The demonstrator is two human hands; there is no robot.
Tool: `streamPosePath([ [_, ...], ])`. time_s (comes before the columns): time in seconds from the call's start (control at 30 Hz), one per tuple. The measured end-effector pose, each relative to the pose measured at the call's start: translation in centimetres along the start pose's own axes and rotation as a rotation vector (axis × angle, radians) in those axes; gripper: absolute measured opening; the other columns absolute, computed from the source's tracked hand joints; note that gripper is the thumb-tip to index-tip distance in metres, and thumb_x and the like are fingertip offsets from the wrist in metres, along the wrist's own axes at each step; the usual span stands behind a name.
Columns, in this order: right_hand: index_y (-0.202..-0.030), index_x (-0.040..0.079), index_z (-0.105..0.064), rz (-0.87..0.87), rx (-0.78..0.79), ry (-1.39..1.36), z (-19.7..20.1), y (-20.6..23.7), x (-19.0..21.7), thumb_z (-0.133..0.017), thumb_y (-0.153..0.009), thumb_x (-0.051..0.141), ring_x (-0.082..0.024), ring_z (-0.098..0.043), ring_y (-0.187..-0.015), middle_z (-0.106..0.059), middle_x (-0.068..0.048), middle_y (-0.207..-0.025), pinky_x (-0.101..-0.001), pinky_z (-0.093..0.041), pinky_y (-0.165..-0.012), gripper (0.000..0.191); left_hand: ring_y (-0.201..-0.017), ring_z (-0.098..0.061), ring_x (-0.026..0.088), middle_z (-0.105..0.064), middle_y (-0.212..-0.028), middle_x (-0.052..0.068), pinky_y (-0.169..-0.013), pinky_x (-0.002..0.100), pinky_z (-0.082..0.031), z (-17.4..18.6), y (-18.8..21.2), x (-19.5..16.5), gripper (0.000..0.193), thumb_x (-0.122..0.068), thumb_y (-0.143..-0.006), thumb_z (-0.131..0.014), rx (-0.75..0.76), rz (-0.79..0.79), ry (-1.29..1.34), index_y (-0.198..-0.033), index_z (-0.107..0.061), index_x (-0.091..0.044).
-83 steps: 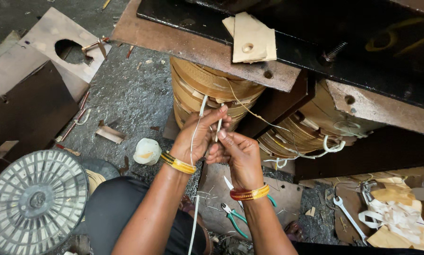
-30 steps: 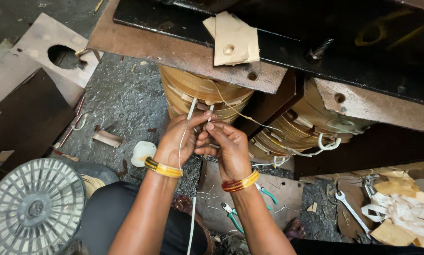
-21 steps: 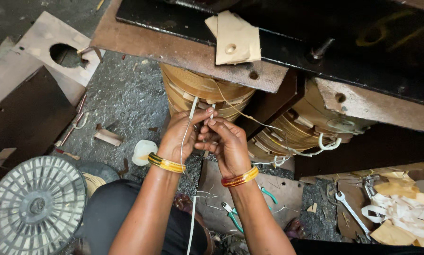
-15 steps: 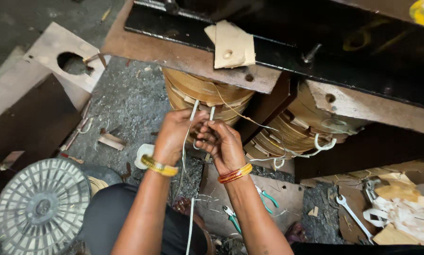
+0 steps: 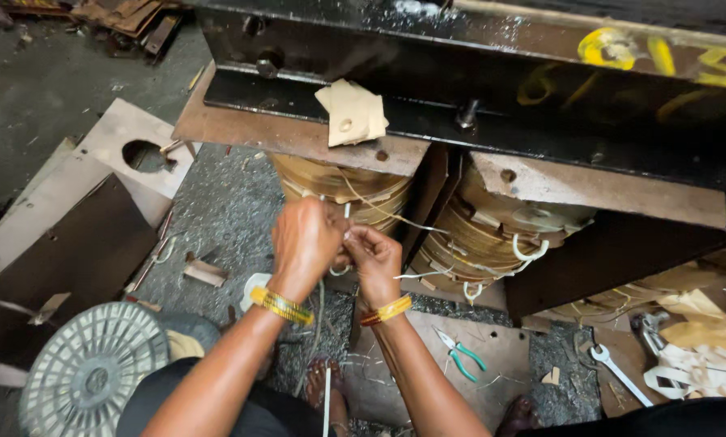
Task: The person sits on the floor and uses pliers and a knife to strip and cut white wires attached to stacked copper coils. They repeatedly strip insulation, cut wire ends, and insert wires into slots on the coil assembly.
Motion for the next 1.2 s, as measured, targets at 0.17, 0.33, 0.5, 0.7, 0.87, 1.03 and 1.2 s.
streamPosePath([
  [0.17, -0.101, -0.005, -0.073, 0.005, 0.021, 0.074, 0.0, 0.0, 0.1, -0.069, -0.097, 0.008, -0.013, -0.07, -0.07, -0.075, -0.01, -0.082, -0.0262, -0.059, -0.065, 0.014, -0.053, -0.071, 0.024, -0.072, -0.065, 0.015, -0.054, 0.038, -0.055, -0.5, -1.6, 1.4, 0.018, -0.025, -0.077, -0.081, 0.002, -0.035, 0.214, -0.077, -0.08, -0.007],
  [0.33, -0.102, -0.005, -0.073, -0.007, 0.027, 0.107, -0.1, -0.1, 0.3, -0.068, -0.097, 0.01, -0.015, -0.073, -0.073, -0.076, -0.011, -0.084, -0.0289, -0.061, -0.066, 0.016, -0.05, -0.069, 0.015, -0.071, -0.06, 0.011, -0.053, 0.034, -0.054, -0.9, -1.6, 2.1, 0.019, -0.023, -0.079, -0.081, 0.034, 0.067, 0.279, -0.077, -0.08, -0.005],
  [0.5, -0.102, -0.006, -0.071, -0.243, 0.034, -0.186, 0.0, -0.2, 0.2, -0.065, -0.098, 0.01, -0.019, -0.074, -0.078, -0.074, -0.013, -0.091, -0.0353, -0.065, -0.073, 0.017, -0.051, -0.071, 0.017, -0.072, -0.061, 0.011, -0.054, 0.033, -0.057, -0.6, -1.6, 1.8, 0.019, -0.024, -0.077, -0.082, 0.088, 0.064, 0.247, -0.081, -0.081, -0.006],
  [0.7, -0.101, -0.003, -0.072, -0.262, 0.083, -0.221, 0.2, -0.9, 0.9, -0.066, -0.096, 0.012, -0.018, -0.073, -0.08, -0.073, -0.01, -0.09, -0.0356, -0.064, -0.075, 0.017, -0.066, -0.075, 0.023, -0.076, -0.08, 0.013, -0.066, 0.035, -0.059, 2.6, -1.8, 0.4, 0.015, -0.019, -0.082, -0.079, 0.141, -0.267, 0.104, -0.092, -0.082, -0.008],
  [0.87, -0.105, -0.003, -0.074, -0.237, 0.087, -0.067, 0.5, -1.4, 1.0, -0.072, -0.094, 0.01, -0.011, -0.066, -0.077, -0.075, -0.007, -0.093, -0.023, -0.053, -0.063, 0.016, -0.091, -0.073, 0.03, -0.073, -0.117, 0.004, -0.072, 0.041, -0.057, 6.4, 0.5, 1.1, 0.031, 0.0, -0.076, -0.07, 0.158, -0.665, -0.122, -0.101, -0.08, -0.015],
  [1.03, -0.106, -0.004, -0.076, -0.169, 0.114, 0.036, 0.8, -1.8, 1.0, -0.075, -0.091, 0.005, -0.009, -0.063, -0.072, -0.077, -0.009, -0.093, -0.0218, -0.05, -0.058, 0.017, -0.095, -0.072, 0.031, -0.07, -0.124, 0.007, -0.074, 0.041, -0.057, 6.2, 1.1, 1.6, 0.03, -0.006, -0.069, -0.072, 0.101, -0.817, -0.106, -0.098, -0.077, -0.013],
  [1.2, -0.105, -0.005, -0.076, -0.03, 0.105, 0.108, 1.1, -2.0, 0.6, -0.075, -0.089, 0.0, -0.014, -0.071, -0.075, -0.077, -0.012, -0.093, -0.0252, -0.057, -0.061, 0.017, -0.092, -0.071, 0.03, -0.072, -0.102, 0.005, -0.072, 0.041, -0.057, 5.0, 0.5, 2.2, 0.018, -0.011, -0.081, -0.072, 0.109, -0.809, -0.07, -0.099, -0.075, -0.012],
])
Point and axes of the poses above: each hand's wrist, its own y-axis away from the middle knuckle, its own z-axis out of the back of the hand, x = y × z, the point moved 3 cm from there along -y, towards the middle knuckle
